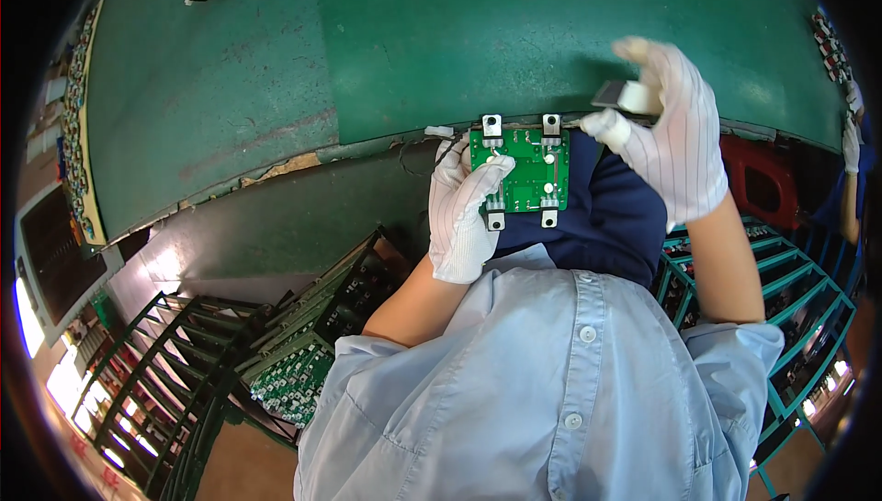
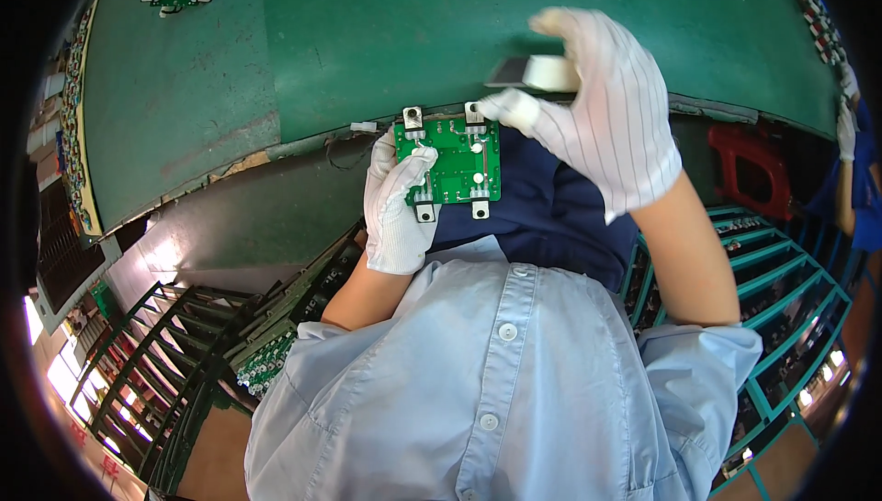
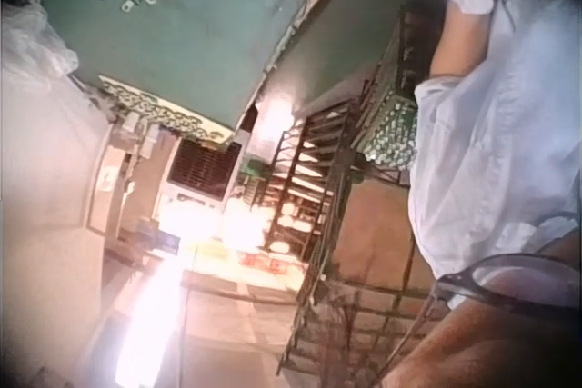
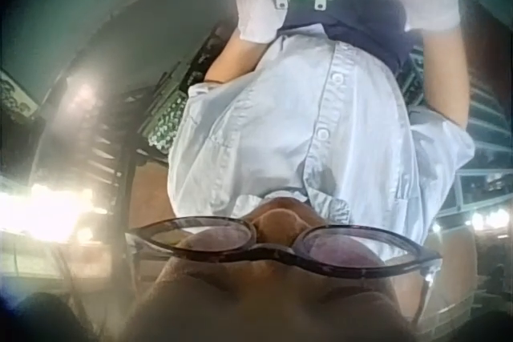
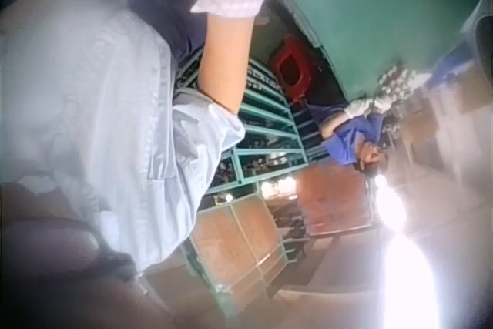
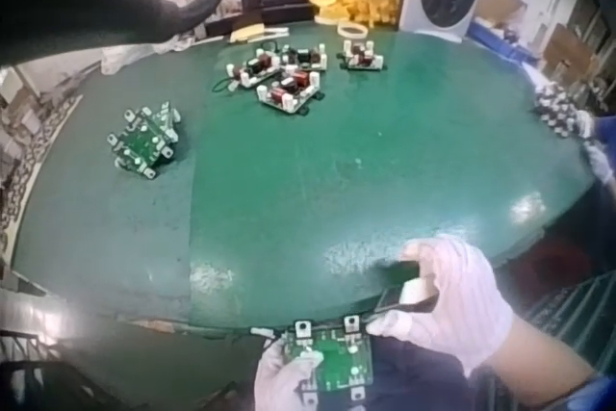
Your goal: The person assembles electronic circuit board modules by hand, then places them into batch trays.
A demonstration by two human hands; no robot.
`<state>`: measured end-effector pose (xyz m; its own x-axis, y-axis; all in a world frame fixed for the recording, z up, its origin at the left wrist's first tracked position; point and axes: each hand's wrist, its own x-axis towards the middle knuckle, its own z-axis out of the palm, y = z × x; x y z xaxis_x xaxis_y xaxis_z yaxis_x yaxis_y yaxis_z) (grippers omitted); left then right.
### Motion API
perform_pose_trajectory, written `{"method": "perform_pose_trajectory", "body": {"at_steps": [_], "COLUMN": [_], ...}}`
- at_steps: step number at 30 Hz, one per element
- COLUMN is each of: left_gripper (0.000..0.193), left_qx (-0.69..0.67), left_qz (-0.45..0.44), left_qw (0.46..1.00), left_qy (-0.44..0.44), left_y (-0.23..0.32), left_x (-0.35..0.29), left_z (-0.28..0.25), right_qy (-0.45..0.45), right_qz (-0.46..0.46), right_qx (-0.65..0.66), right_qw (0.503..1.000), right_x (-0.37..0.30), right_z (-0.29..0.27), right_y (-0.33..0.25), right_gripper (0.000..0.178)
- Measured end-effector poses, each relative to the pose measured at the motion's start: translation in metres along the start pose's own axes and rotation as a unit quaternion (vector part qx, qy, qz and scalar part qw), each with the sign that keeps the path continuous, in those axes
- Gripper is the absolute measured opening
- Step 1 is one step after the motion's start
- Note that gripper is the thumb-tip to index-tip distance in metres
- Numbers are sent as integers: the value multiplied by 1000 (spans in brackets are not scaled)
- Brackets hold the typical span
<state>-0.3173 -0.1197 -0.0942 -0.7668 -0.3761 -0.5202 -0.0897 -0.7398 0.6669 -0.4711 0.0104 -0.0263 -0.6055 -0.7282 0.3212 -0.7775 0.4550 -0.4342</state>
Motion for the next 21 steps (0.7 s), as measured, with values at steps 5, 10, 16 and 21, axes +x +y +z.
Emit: {"method": "perform_pose_trajectory", "body": {"at_steps": [5, 10, 16, 21], "left_gripper": [39, 32, 34, 29], "left_qx": [-84, -125, 34, 358], "left_qz": [-19, -65, 46, 423], "left_qw": [996, 989, 998, 829], "left_qy": [-5, -53, -25, 77], "left_y": [9, 20, 24, -12], "left_x": [-7, -22, -37, 13], "left_z": [8, 14, 30, 16], "right_qy": [-45, 35, 4, 5], "right_qz": [158, 261, 332, 292], "right_qx": [-13, 222, 324, 425], "right_qw": [986, 939, 886, 857], "right_x": [-56, -97, -122, -103], "right_z": [-1, 6, -8, 7], "right_y": [-18, -29, -37, -52], "right_gripper": [65, 29, 17, 21]}}
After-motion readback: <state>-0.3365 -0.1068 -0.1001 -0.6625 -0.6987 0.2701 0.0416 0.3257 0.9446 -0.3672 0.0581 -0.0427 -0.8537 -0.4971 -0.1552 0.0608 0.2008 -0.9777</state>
